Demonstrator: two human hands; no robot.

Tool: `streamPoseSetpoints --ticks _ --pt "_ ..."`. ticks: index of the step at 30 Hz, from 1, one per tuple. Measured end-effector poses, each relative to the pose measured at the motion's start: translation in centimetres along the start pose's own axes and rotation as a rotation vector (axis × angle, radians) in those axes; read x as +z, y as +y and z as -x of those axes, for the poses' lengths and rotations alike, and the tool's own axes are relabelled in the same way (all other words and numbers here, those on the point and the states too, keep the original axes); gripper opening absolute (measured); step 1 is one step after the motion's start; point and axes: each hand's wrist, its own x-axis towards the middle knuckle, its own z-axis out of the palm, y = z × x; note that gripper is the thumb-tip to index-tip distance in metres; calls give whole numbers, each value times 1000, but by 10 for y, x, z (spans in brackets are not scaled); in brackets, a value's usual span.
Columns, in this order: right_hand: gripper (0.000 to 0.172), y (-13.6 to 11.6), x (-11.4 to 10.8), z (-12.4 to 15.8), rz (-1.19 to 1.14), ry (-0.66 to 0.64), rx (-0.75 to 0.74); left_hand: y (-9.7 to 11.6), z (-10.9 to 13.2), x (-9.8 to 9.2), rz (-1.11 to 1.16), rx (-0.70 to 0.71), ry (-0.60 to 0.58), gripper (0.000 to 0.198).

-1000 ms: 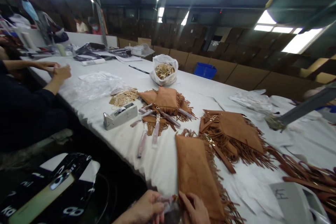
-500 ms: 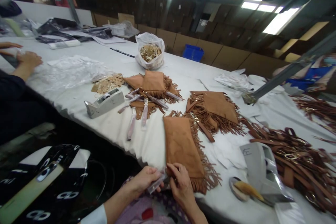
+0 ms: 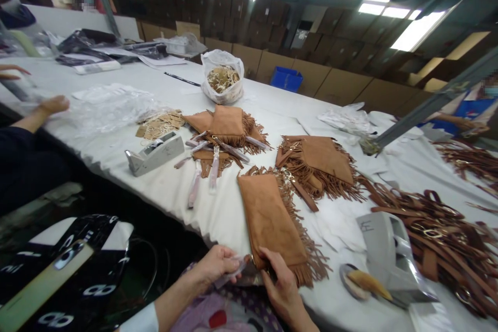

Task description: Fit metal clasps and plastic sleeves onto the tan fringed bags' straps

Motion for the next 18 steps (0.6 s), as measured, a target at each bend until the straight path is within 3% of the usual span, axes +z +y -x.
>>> streamPoseSetpoints --ticks 4,10,15,18 --pt "43 -2 -2 1 -33 -38 10 -3 0 8 27 -2 -43 46" --pt "42 -1 -7 7 -46 -83 38 12 3 19 -91 5 -73 58" --pt "38 -3 -9 9 -64 -84 43 22 1 27 -122 -56 -130 48" --pt "37 -3 -9 9 -75 -73 48 25 1 31 -96 -71 -107 38"
